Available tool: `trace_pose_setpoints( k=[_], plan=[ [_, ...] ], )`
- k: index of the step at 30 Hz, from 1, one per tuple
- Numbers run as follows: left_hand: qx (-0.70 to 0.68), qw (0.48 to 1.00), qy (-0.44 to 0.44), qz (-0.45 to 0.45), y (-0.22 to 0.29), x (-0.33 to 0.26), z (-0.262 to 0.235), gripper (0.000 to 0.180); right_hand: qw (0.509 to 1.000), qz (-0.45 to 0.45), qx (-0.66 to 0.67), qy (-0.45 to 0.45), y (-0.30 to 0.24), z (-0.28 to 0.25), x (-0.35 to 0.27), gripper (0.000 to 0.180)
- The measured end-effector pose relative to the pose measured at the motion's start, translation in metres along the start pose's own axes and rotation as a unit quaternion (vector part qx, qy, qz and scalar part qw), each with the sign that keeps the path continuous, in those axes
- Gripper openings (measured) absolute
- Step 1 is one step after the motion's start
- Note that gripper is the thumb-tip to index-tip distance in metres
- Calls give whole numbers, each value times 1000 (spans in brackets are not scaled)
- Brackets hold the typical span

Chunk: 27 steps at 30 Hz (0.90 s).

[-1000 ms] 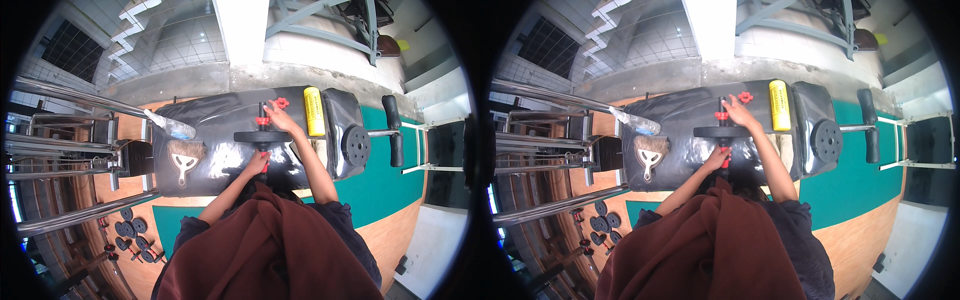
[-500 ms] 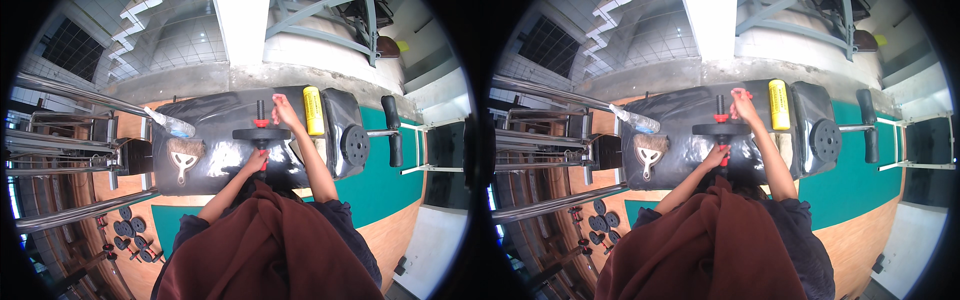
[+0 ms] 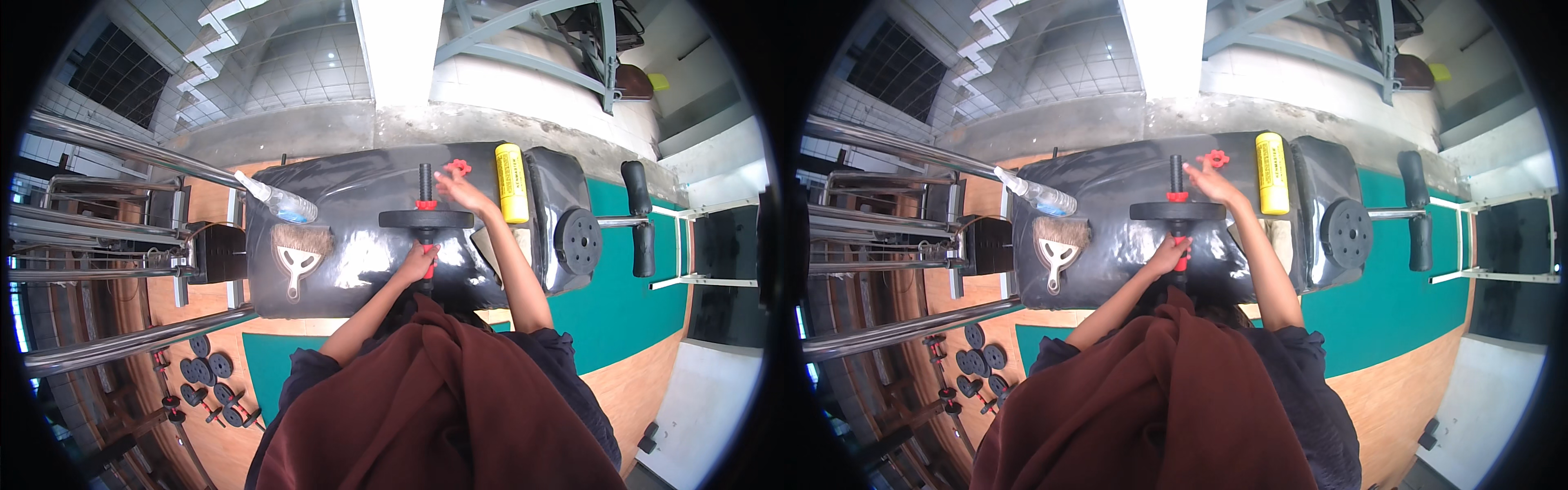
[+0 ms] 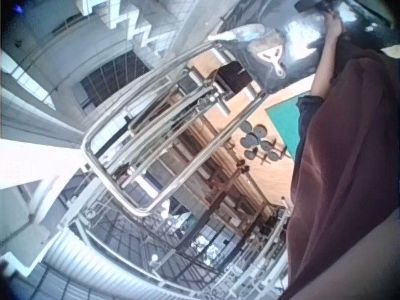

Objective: The person cleans a weight plate with a cloth, sprays it with a cleaning solution, and wipes it again. They then assemble a dumbbell by placing two weight plates onto a bar and securing them with red collars. Finally, they carry the assembled dumbbell and place it on the floor.

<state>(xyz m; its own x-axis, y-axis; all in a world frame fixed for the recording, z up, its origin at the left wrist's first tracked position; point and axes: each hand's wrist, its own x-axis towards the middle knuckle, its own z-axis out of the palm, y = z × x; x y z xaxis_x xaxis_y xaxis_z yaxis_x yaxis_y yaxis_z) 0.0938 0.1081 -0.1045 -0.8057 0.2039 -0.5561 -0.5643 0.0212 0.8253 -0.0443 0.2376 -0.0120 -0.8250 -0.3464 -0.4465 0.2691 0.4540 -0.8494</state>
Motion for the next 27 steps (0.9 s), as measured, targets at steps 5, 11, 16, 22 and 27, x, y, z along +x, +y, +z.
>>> trace_pose_setpoints(
  k=[5,11,16,22,27],
  plan=[
    [7,1000,1,5,-1,1,1,34,998,46,-14,-46,14,6,-1,71],
    [9,1000,3,19,-6,3,1,34,987,27,19,-160,14,-8,7,76],
    [64,996,23,58,-8,-2,7,43,956,25,-292,-19,3,7,9,83],
    [110,992,19,59,-16,-2,8,41,955,73,196,-213,9,4,-3,70],
    [53,997,-7,62,-25,-8,13,21,981,10,19,-195,12,2,-8,71]
  ],
)
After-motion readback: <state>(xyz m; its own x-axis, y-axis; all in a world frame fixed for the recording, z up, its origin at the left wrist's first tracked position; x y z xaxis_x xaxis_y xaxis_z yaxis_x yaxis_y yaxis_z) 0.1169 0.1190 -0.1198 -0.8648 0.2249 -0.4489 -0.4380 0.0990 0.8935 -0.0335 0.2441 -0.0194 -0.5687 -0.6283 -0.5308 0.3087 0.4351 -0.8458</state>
